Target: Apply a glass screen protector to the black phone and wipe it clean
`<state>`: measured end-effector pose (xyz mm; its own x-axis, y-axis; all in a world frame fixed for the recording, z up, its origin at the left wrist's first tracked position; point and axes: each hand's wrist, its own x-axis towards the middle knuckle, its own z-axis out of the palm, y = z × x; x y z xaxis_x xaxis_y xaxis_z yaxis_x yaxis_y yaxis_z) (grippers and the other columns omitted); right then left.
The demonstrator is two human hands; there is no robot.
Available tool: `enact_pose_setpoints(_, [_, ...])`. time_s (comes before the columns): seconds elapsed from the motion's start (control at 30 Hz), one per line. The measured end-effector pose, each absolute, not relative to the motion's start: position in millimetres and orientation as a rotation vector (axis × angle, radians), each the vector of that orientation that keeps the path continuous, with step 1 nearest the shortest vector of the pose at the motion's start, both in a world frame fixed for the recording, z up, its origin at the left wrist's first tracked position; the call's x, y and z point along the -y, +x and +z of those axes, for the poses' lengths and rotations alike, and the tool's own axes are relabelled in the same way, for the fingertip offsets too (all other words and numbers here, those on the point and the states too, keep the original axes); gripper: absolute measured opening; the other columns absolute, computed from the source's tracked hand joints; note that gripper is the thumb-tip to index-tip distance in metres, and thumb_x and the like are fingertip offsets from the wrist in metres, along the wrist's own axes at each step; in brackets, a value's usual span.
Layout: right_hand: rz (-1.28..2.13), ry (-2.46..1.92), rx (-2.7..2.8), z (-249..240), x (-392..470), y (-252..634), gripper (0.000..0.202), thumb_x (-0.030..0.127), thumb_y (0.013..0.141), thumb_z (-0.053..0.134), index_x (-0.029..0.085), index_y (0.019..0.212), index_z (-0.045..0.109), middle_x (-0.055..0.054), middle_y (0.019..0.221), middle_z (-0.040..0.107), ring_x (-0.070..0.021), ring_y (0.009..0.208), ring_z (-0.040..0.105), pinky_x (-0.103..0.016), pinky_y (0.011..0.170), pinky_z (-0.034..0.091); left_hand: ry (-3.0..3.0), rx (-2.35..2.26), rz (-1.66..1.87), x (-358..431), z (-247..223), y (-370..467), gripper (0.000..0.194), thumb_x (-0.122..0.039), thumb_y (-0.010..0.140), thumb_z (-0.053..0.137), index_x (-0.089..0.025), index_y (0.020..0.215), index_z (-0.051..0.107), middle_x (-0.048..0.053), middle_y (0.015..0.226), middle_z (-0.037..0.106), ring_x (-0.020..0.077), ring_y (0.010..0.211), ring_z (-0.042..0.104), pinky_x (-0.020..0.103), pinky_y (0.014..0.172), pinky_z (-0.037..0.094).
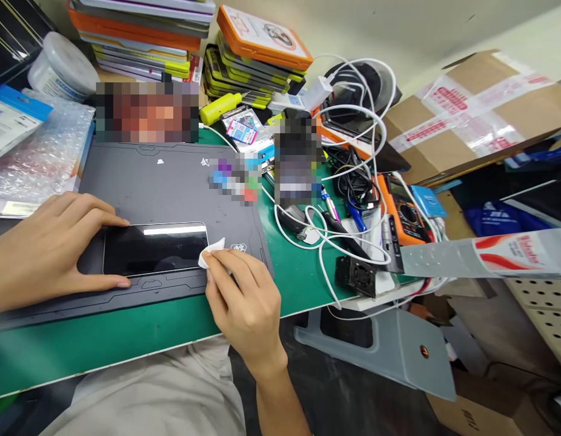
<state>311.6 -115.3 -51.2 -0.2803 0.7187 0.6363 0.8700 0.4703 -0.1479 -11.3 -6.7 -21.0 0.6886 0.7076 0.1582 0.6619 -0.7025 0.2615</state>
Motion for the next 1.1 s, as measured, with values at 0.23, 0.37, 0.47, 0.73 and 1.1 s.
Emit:
enact_pose_setpoints(0.23, [-0.416,-1.393,2.079,-58,130,302,0.035,-0.001,0.104,0.077,0.013,0.136,0.08,-0.013,0.119,0.089,-0.0272,0.117,0.083,-0.04,0.106,0.07,2.642,-1.177,0.338,8,-21,-8,0.083,-0.096,0.104,0.048,-0.024,0.136,0.074,0.013,0.13,0.071,0.0418,0.127,0.066,0.061,0.118,0.054])
enact_pose_setpoints(0.37, [-0.423,-1.401,2.094,-55,134,297,0.035,0.001,0.105,0.077,0.014,0.137,0.08,-0.013,0.118,0.089,-0.0273,0.116,0.082,-0.043,0.11,0.07,2.706,-1.164,0.344,8,-24,-9,0.093,-0.1,0.106,0.031,-0.024,0.137,0.072,0.013,0.129,0.07,0.0425,0.126,0.066,0.061,0.117,0.053])
enact_pose_setpoints(0.47, [-0.39,-1.379,2.109,-52,132,290,0.033,0.001,0.106,0.076,0.015,0.135,0.08,-0.011,0.117,0.09,-0.0257,0.116,0.083,-0.043,0.115,0.069,2.731,-1.158,0.355,8,-27,-10,0.089,-0.099,0.106,0.035,-0.025,0.139,0.069,0.012,0.13,0.068,0.0417,0.127,0.066,0.059,0.12,0.052])
enact_pose_setpoints(0.73, [-0.314,-1.336,2.117,-46,123,275,0.031,0.0,0.106,0.073,0.015,0.133,0.081,-0.01,0.117,0.091,-0.0234,0.115,0.083,-0.043,0.12,0.068,2.782,-1.124,0.383,8,-28,-11,0.079,-0.094,0.107,0.045,-0.024,0.139,0.067,0.012,0.131,0.068,0.0406,0.127,0.065,0.059,0.118,0.054])
enact_pose_setpoints(1.1, [-0.271,-1.21,2.138,-46,117,253,0.02,0.005,0.112,0.071,0.01,0.124,0.085,-0.008,0.115,0.092,-0.0196,0.116,0.084,-0.038,0.125,0.065,2.824,-1.081,0.371,8,-24,-13,0.076,-0.088,0.11,0.053,-0.021,0.143,0.064,0.014,0.132,0.068,0.0405,0.127,0.065,0.059,0.116,0.054])
